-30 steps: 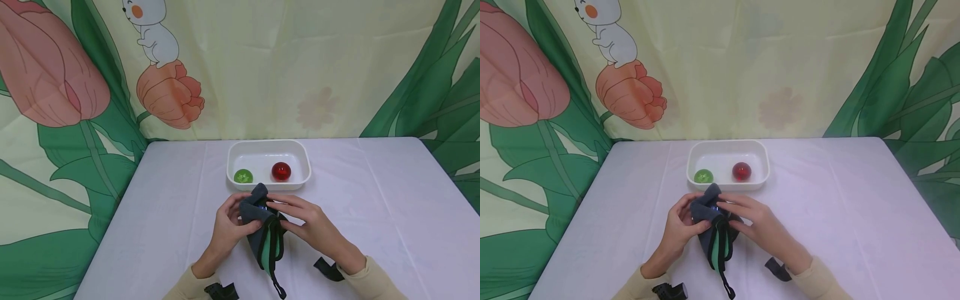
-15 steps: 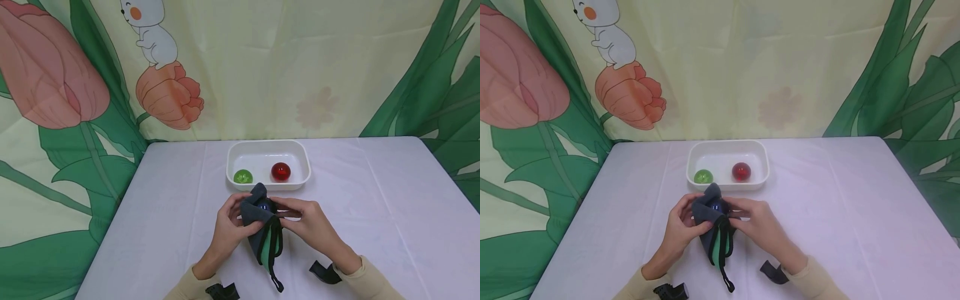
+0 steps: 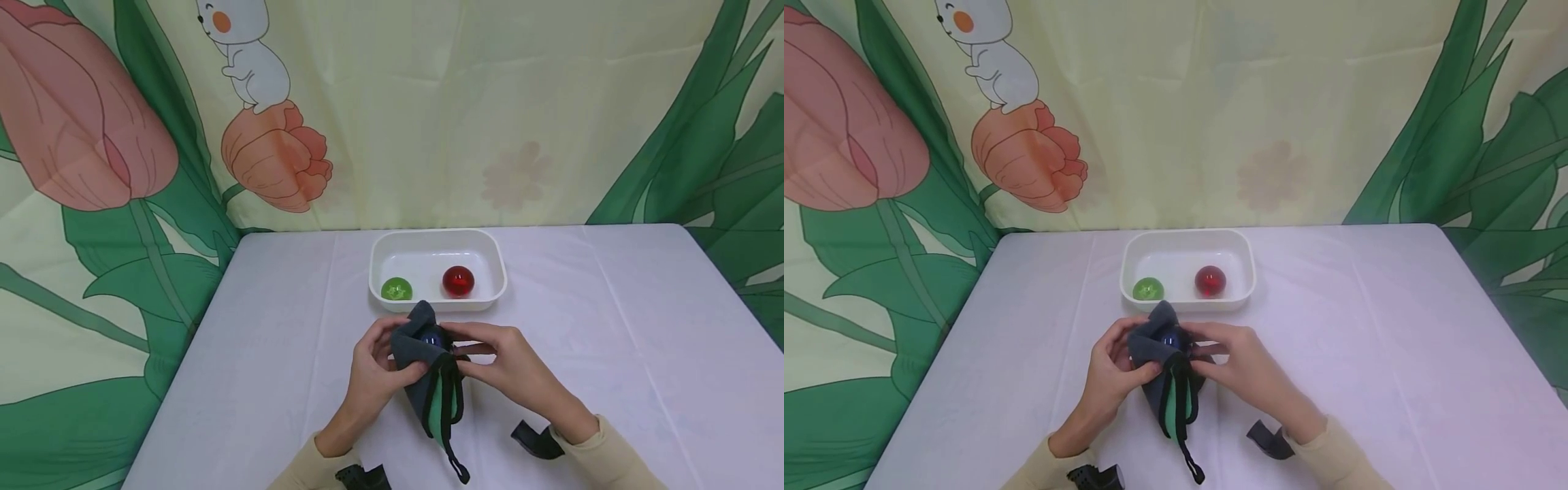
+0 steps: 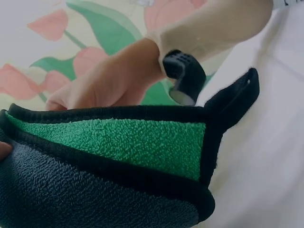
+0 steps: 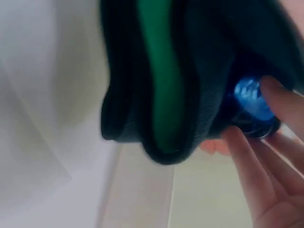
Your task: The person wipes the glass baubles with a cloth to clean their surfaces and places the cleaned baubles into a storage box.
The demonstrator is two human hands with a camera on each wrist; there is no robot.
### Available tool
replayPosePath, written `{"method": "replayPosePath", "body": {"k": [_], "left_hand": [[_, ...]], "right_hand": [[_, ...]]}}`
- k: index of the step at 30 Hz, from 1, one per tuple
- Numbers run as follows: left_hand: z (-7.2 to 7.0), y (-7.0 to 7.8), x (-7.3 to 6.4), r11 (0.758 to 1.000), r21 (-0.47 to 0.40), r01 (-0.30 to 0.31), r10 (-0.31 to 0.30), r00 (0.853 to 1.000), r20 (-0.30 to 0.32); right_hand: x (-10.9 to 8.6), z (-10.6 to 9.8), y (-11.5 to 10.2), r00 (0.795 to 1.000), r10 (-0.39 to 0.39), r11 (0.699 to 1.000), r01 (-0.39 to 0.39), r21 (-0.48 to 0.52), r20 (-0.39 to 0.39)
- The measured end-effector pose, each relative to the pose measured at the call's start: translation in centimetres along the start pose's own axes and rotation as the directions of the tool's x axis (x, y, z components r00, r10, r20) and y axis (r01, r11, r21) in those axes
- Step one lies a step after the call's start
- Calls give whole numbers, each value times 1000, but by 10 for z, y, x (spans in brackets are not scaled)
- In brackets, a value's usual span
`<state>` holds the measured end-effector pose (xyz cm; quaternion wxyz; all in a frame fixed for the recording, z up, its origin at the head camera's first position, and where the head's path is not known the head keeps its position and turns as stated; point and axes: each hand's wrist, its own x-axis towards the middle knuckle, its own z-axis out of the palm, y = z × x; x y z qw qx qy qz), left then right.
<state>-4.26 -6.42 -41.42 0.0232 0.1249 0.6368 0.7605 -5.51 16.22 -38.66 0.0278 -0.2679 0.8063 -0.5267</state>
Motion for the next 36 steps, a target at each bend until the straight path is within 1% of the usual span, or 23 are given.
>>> {"method": "replayPosePath", "body": {"k": [2,4,8,10,13,16,19,22,24,26,28,30,32,34,36], "left_hand": [[-1,1,0,1000,0,2,-2,1000,3],[-1,2,0,1000,-2,-9,9,1000,13],[-1,3,1,999,-2,-39,39,999,32],[-1,4,1,999,2,-43,43,999,32],[-1,4,0,999,13,-32,32,999,26],[-1,4,0,999,23,-24,24,999,21],[-1,3,0,999,27,-28,28,999,20],[-2,3,0,999,27,-46,45,999,24],[-2,3,0,998,30,-58,57,998,27],[-2,2,1,997,32,-71,70,997,28],[-2,2,1,997,35,-71,70,997,22],[-2,3,1,998,30,-58,58,998,13],[-1,3,2,999,24,-39,39,999,3],[-1,4,2,1000,16,-21,21,1000,-6],[-1,5,2,1000,16,-4,4,1000,-18]], "right_hand": [[0,0,0,999,-52,998,52,-33,0],[0,0,0,994,-105,993,104,-53,-8],[0,0,2,987,-160,987,159,-30,-26],[0,1,2,986,-163,987,162,-18,-30],[1,2,4,988,-150,989,150,-7,-32],[1,3,4,994,-105,994,106,21,-26],[3,3,3,1000,-19,999,20,50,-21],[4,2,1,996,88,992,-87,93,-3],[4,2,0,990,140,984,-141,111,11],[4,2,-1,986,165,979,-167,118,23],[4,2,-1,984,176,979,-177,101,23],[3,2,-1,986,169,983,-170,77,14],[2,3,-1,990,144,988,-143,52,-1],[2,3,0,996,91,996,-90,25,-18],[1,5,0,999,11,1000,-12,-24,-31]]}}
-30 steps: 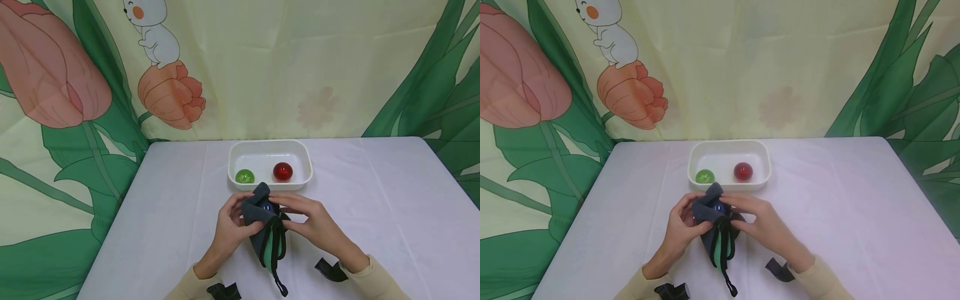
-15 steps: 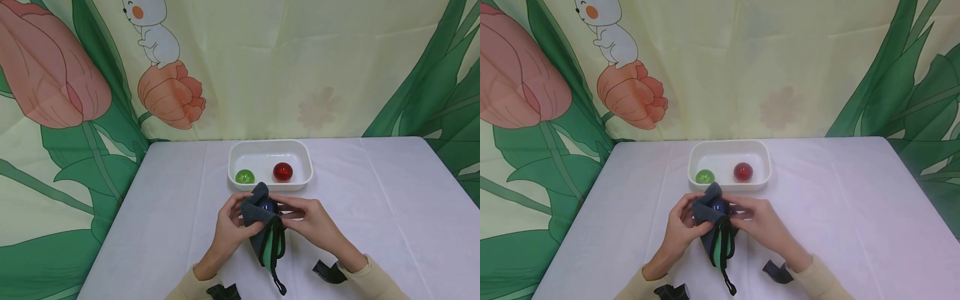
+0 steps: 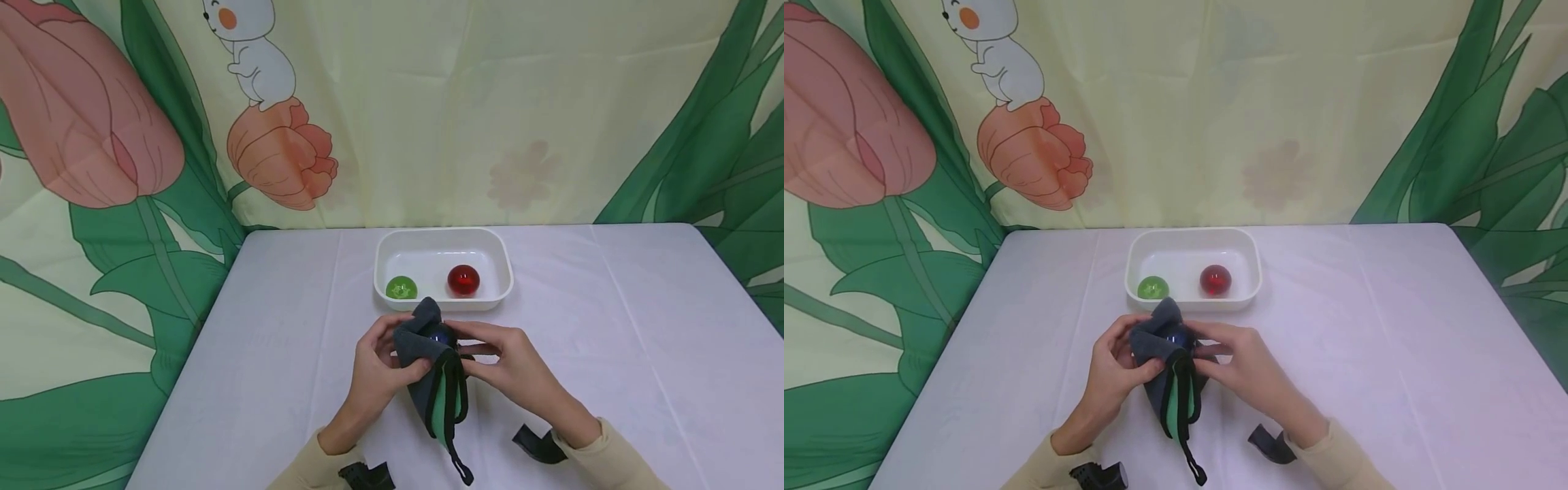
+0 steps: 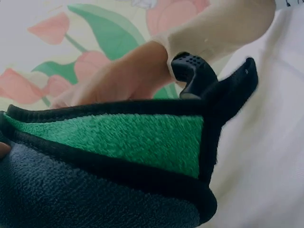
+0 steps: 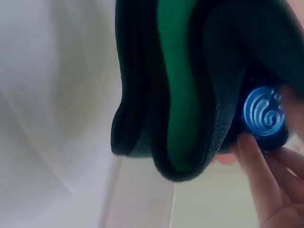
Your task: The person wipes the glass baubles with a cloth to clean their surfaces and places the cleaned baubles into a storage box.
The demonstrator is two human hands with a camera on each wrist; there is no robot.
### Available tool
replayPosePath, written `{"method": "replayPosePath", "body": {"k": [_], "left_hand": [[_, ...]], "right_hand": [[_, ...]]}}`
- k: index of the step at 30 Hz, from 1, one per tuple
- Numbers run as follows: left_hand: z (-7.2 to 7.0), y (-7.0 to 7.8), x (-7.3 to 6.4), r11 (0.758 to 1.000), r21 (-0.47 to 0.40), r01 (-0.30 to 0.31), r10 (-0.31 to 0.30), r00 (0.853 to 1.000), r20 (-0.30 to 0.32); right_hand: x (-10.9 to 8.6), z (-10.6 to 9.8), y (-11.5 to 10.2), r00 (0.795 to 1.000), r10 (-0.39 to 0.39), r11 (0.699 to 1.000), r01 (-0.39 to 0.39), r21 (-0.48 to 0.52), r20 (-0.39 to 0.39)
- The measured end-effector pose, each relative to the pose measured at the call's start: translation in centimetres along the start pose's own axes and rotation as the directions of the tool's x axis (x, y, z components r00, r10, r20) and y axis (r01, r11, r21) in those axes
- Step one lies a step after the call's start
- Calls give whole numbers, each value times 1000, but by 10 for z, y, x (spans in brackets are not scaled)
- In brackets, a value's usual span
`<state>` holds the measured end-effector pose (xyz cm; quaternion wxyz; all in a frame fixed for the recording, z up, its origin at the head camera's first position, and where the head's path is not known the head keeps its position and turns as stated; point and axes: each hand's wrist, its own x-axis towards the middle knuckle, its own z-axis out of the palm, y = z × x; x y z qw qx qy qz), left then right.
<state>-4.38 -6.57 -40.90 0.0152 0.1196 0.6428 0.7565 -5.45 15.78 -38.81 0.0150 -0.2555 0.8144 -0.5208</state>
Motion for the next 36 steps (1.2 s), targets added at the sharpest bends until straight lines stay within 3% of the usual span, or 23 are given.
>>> {"method": "replayPosePath", "body": {"k": [3,6,11,15,19,24,27,32,36], "left_hand": [[0,1,-1,1000,9,16,-16,1000,-14],[1,2,-1,1000,11,24,-24,1000,-18],[1,1,-1,1000,2,9,-9,1000,-14],[2,1,-1,1000,1,-2,2,1000,-21],[3,1,-2,1000,12,-7,8,999,-41],[4,1,-3,1000,16,-19,19,999,-38],[3,1,-3,1000,18,-17,18,999,-41],[2,-1,-3,1000,20,5,-4,999,-49],[2,0,-3,1000,22,16,-15,999,-39]], "right_hand": [[-2,1,-1,990,-139,986,138,-97,-9],[-3,1,-3,965,-261,951,258,-168,3],[-4,1,-3,934,-356,920,353,-172,15],[-4,2,-4,934,-357,919,354,-175,14],[-5,4,-6,951,-308,937,302,-176,-7],[-4,6,-6,982,-176,983,171,-64,-73],[-4,6,-6,992,-112,994,112,0,-65],[-2,3,-6,993,-119,993,119,-10,-25],[-3,0,-4,984,-179,981,177,-81,-7]]}}
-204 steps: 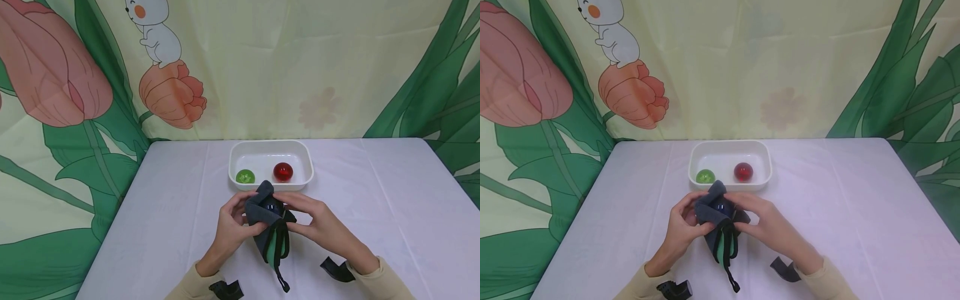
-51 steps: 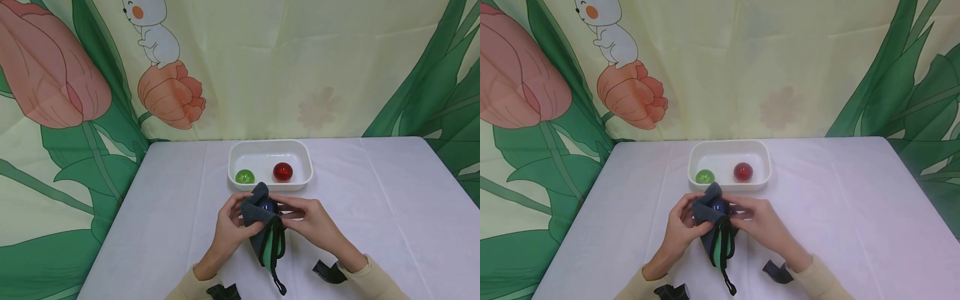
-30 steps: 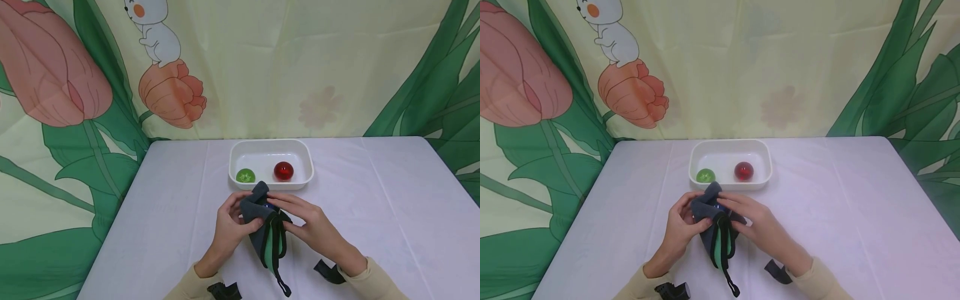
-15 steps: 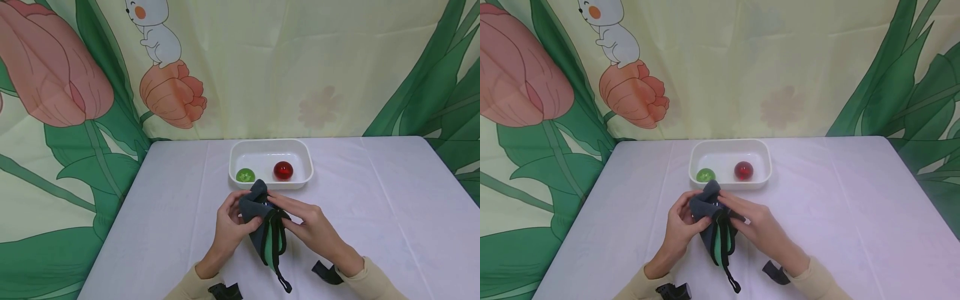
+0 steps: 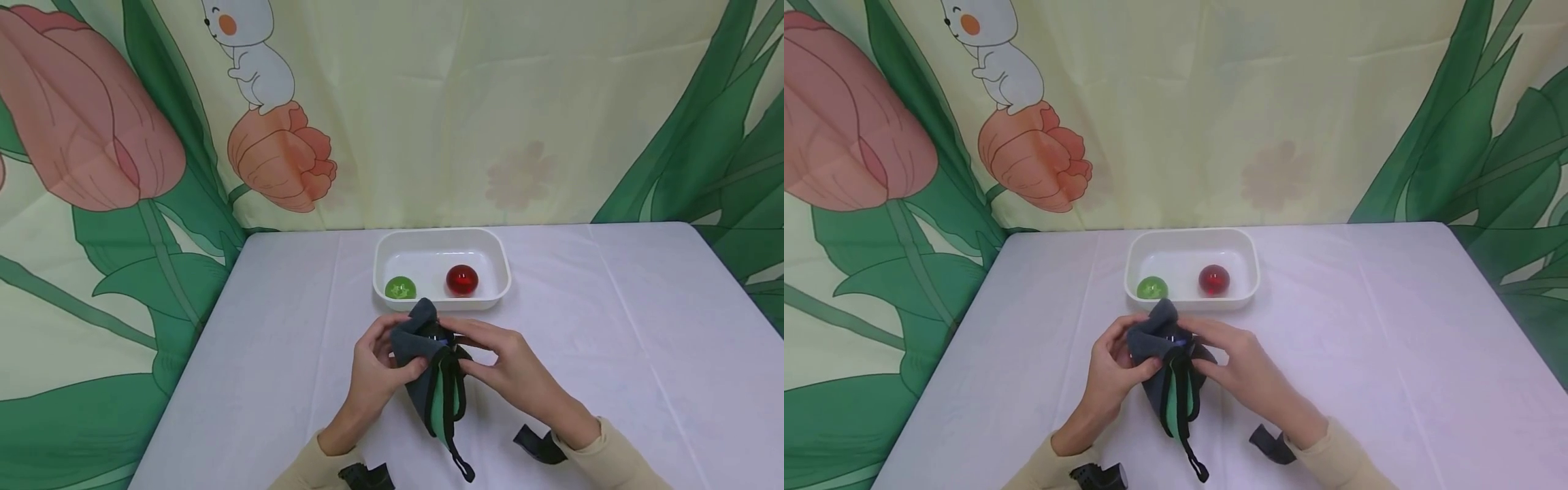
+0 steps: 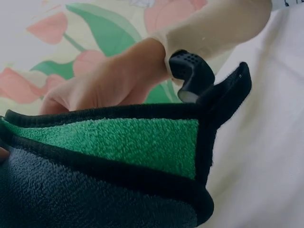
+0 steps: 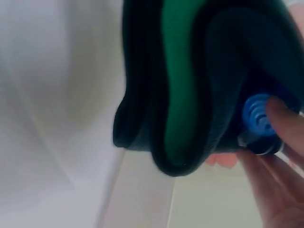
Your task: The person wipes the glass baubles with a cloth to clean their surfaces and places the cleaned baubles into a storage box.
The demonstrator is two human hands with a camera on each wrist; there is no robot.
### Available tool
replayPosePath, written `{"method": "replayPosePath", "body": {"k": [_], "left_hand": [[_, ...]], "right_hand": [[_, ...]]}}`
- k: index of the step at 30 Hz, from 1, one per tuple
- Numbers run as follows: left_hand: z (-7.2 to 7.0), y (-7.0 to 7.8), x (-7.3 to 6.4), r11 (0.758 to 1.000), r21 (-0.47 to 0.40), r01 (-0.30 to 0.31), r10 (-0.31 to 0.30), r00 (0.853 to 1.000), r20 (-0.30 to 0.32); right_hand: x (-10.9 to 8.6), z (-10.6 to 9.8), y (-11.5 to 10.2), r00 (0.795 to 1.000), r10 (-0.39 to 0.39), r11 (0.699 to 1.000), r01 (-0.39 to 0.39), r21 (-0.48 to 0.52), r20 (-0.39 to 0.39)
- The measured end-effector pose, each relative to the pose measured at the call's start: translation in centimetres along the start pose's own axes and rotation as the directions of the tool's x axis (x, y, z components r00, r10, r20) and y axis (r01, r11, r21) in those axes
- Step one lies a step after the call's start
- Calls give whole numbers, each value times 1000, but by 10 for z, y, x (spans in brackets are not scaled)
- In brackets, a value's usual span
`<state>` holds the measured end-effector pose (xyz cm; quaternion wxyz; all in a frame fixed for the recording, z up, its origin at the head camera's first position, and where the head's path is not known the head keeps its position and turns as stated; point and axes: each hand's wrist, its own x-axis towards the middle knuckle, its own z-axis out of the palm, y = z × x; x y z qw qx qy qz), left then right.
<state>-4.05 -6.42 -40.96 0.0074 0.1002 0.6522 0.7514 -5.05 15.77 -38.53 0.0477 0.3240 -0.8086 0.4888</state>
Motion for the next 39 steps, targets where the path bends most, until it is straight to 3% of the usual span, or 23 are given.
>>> {"method": "replayPosePath", "body": {"k": [3,5,10,14,17,19,24,27,29,33,39], "left_hand": [[0,1,0,1000,-7,5,-5,1000,9],[0,1,1,1000,-19,6,-6,1000,20],[0,1,2,999,-37,1,1,999,44],[-1,2,3,999,-47,-2,4,999,54],[-1,2,3,998,-55,-12,16,998,64],[-1,3,2,998,-49,-30,33,997,71],[-1,2,2,996,-4,-88,88,991,96],[-1,0,3,995,19,-99,96,990,100],[0,-1,3,995,26,-101,98,991,95],[-1,-3,3,996,18,-89,87,993,75],[-2,-2,4,998,-36,-60,63,996,71]], "right_hand": [[-1,-2,0,998,-61,995,62,-77,7],[-1,-3,2,988,-154,981,154,-115,12],[0,-3,6,926,-377,914,372,-164,-1],[0,-2,7,919,-395,905,385,-182,-19],[-1,-2,7,924,-382,912,373,-171,-25],[-1,-1,6,938,-344,931,337,-138,-31],[-3,0,0,993,-94,995,96,34,-78],[-3,1,-4,995,47,994,-38,101,-91],[-2,1,-6,992,97,990,-87,113,-81],[0,0,-6,993,107,992,-103,75,-50],[0,-3,-4,999,34,999,-34,3,3]]}}
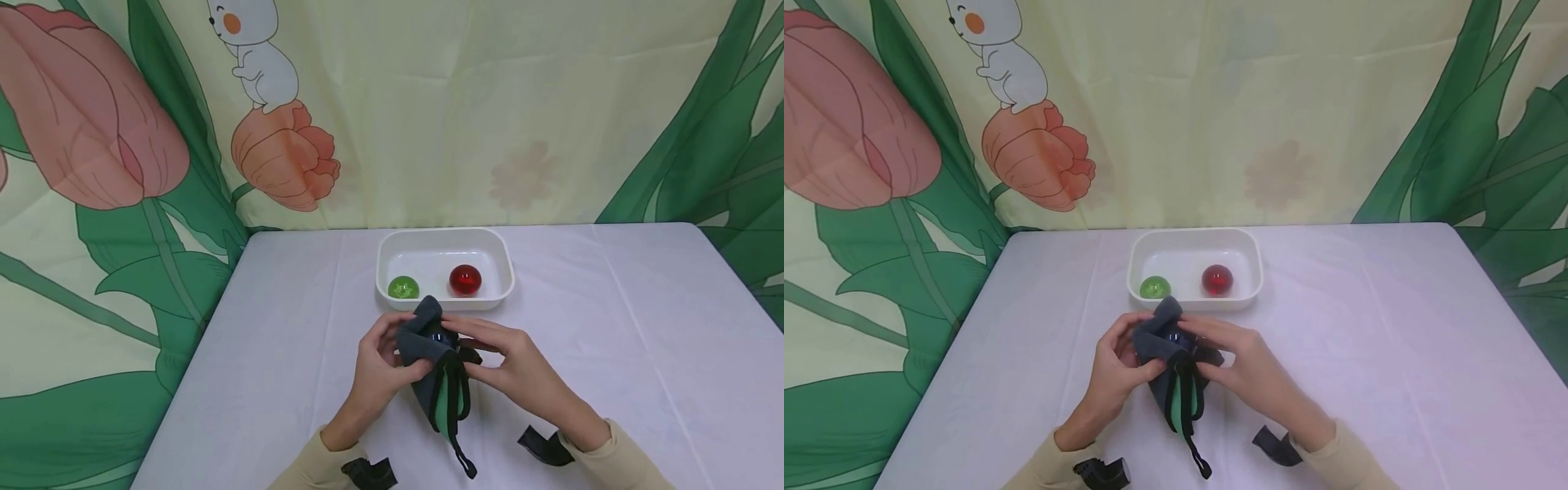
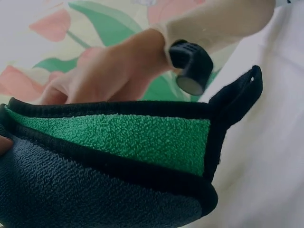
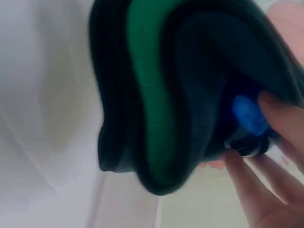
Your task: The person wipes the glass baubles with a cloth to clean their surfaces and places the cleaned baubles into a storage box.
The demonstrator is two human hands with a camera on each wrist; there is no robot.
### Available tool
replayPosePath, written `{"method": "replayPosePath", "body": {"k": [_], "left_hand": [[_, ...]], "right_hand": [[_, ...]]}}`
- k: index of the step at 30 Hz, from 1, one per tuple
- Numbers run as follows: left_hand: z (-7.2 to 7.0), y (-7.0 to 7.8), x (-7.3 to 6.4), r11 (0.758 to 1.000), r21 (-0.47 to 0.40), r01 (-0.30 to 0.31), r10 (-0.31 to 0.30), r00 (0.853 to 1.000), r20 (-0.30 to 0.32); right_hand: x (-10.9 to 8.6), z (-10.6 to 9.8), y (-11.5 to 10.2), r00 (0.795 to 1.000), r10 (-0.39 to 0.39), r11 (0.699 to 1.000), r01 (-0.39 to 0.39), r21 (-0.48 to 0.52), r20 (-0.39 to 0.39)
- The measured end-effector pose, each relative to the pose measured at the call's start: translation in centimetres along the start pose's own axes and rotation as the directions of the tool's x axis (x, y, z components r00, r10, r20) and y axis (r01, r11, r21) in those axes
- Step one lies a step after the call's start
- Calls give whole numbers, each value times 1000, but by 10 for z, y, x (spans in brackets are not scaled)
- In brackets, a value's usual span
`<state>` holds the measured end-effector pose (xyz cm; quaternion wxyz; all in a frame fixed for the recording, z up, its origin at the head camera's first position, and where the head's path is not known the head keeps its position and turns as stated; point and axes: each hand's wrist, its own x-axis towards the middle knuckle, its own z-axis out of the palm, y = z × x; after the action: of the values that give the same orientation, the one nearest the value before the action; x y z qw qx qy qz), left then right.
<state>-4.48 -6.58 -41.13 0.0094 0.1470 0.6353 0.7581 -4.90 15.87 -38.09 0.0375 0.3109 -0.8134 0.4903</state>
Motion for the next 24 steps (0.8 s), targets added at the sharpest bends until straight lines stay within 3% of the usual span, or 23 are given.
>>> {"method": "replayPosePath", "body": {"k": [4,7,10,13,16,21,24], "left_hand": [[0,2,1,999,-23,28,-28,1000,-7],[-1,1,1,999,-21,38,-38,999,-10],[-1,0,1,999,-24,42,-42,999,-10],[-1,-1,1,999,-30,40,-40,999,-4],[-1,-1,1,999,-22,29,-28,1000,3],[-1,-1,1,999,35,-33,32,999,29],[-1,0,1,996,64,-59,56,998,42]], "right_hand": [[0,1,5,987,-158,981,158,-115,9],[1,2,8,954,-300,938,297,-178,9],[2,3,11,929,-370,910,365,-197,10],[2,3,12,928,-372,909,365,-199,7],[1,2,12,940,-341,921,335,-202,6],[-1,3,7,983,-182,970,173,-169,-39],[-1,3,3,994,-85,990,76,-120,-70]]}}
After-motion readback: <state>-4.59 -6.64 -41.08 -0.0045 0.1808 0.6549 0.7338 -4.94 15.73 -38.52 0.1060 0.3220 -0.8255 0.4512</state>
